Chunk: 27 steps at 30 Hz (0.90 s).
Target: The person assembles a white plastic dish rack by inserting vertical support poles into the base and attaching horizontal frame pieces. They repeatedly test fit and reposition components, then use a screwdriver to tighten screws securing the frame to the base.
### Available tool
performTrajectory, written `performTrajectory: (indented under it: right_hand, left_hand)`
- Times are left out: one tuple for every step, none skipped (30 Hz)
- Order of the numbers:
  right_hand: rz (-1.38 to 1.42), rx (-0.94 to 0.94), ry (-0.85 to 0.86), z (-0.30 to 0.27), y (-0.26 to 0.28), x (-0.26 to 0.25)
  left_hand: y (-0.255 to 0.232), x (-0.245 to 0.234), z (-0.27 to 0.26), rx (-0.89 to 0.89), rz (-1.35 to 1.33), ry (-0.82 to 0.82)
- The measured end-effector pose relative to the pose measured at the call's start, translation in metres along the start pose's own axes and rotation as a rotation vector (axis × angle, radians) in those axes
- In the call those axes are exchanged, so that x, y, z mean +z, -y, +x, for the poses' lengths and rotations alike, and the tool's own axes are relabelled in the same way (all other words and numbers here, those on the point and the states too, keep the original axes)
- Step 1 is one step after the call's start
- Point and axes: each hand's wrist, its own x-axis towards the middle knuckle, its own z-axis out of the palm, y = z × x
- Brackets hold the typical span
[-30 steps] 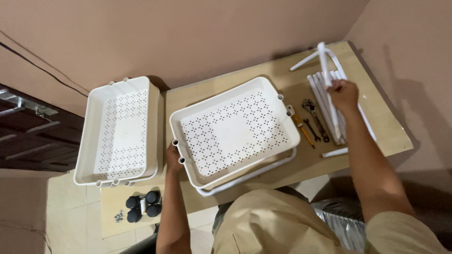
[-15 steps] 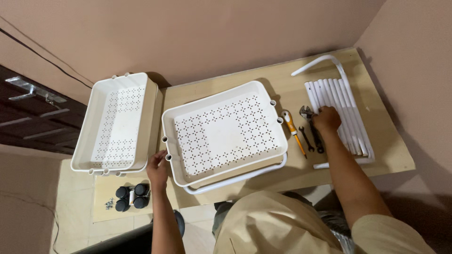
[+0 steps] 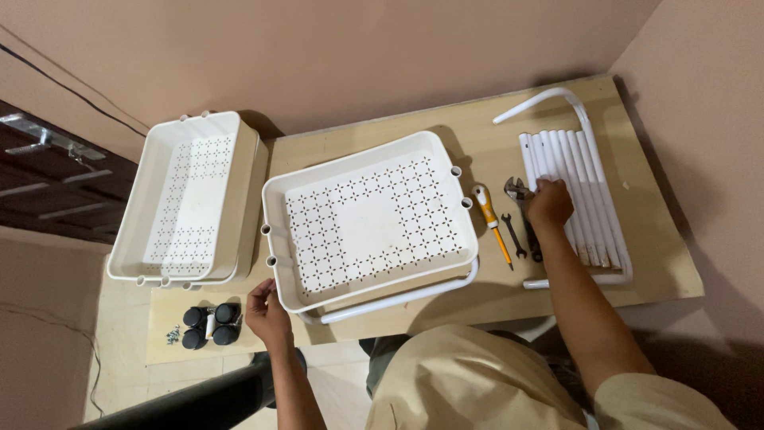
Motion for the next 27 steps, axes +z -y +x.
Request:
performTrajectory:
  right_hand:
    - [0.012, 0.005, 0.010, -0.002, 0.000, -0.001]
    - [0.013, -0.003, 0.022, -0.004, 0.000, -0.003]
    - [0.015, -0.011, 0.034, -0.005, 0.001, -0.006]
    - [0.017, -0.020, 0.046, -0.005, 0.002, -0.009]
    - [0.030, -0.016, 0.042, -0.005, 0.004, -0.013]
    - [0.043, -0.012, 0.039, -0.006, 0.005, -0.017]
    - [0.057, -0.007, 0.035, -0.006, 0.007, -0.020]
    - [0.071, -0.005, 0.043, -0.005, 0.008, -0.023]
    - [0.085, -0.002, 0.051, -0.005, 0.008, -0.026]
    - [0.098, 0.002, 0.059, -0.005, 0.008, -0.027]
    - [0.109, -0.012, 0.062, -0.004, 0.007, -0.028]
    - [0.120, -0.026, 0.064, -0.003, 0.006, -0.028]
    - [0.131, -0.040, 0.065, -0.002, 0.004, -0.027]
    - [0.146, -0.039, 0.068, -0.001, 0.002, -0.025]
    - [0.162, -0.037, 0.070, 0.000, 0.001, -0.023]
    - [0.178, -0.036, 0.073, 0.001, -0.001, -0.020]
    - [0.181, -0.044, 0.067, 0.002, -0.003, -0.018]
    - [0.184, -0.052, 0.062, 0.003, -0.004, -0.015]
    - [0.188, -0.061, 0.056, 0.003, -0.005, -0.013]
    - [0.172, -0.072, 0.035, 0.003, -0.005, -0.011]
    - [0.157, -0.082, 0.015, 0.003, -0.004, -0.010]
    - [0.141, -0.094, -0.006, 0.002, -0.002, -0.009]
    - [0.117, -0.115, -0.023, 0.001, 0.000, -0.009]
    - [0.093, -0.137, -0.038, -0.002, 0.003, -0.008]
    - [0.070, -0.159, -0.053, -0.006, 0.005, -0.008]
    - [0.048, -0.158, -0.042, -0.008, 0.008, -0.009]
    - [0.026, -0.157, -0.030, -0.011, 0.010, -0.010]
  left_hand:
    - [-0.006, 0.002, -0.002, 0.016, -0.007, -0.021]
    - [-0.012, 0.004, -0.003, 0.033, -0.017, -0.041]
    - [-0.018, 0.005, -0.004, 0.054, -0.009, -0.057]
    - [-0.024, 0.006, -0.004, 0.074, -0.002, -0.074]
    - [-0.030, 0.007, -0.005, 0.095, 0.006, -0.091]
    - [-0.037, 0.008, -0.005, 0.105, 0.015, -0.097]
    - [-0.042, 0.009, -0.005, 0.116, 0.025, -0.104]
    - [-0.048, 0.010, -0.006, 0.126, 0.034, -0.111]
    - [-0.053, 0.012, -0.006, 0.136, 0.019, -0.099]
    - [-0.057, 0.015, -0.006, 0.144, 0.005, -0.086]
    - [-0.061, 0.017, -0.007, 0.152, -0.010, -0.073]
    - [-0.065, 0.020, -0.009, 0.172, 0.022, -0.053]
    - [-0.067, 0.023, -0.011, 0.192, 0.053, -0.032]
    - [-0.069, 0.027, -0.015, 0.210, 0.085, -0.011]
    - [-0.071, 0.031, -0.018, 0.213, 0.093, 0.001]
    - [-0.072, 0.035, -0.022, 0.214, 0.102, 0.014]
    - [-0.074, 0.040, -0.025, 0.216, 0.111, 0.026]
    - [-0.075, 0.044, -0.028, 0.229, 0.105, 0.050]
    - [-0.076, 0.048, -0.030, 0.242, 0.098, 0.073]
    - [-0.078, 0.052, -0.033, 0.255, 0.091, 0.096]
    - [-0.080, 0.055, -0.035, 0.231, 0.109, 0.101]
    - [-0.082, 0.058, -0.037, 0.206, 0.126, 0.106]
    - [-0.084, 0.061, -0.038, 0.182, 0.144, 0.111]
    - [-0.086, 0.063, -0.039, 0.177, 0.156, 0.113]
    - [-0.088, 0.065, -0.040, 0.171, 0.169, 0.115]
    - [-0.090, 0.067, -0.039, 0.168, 0.180, 0.115]
    - [-0.092, 0.068, -0.039, 0.177, 0.186, 0.117]
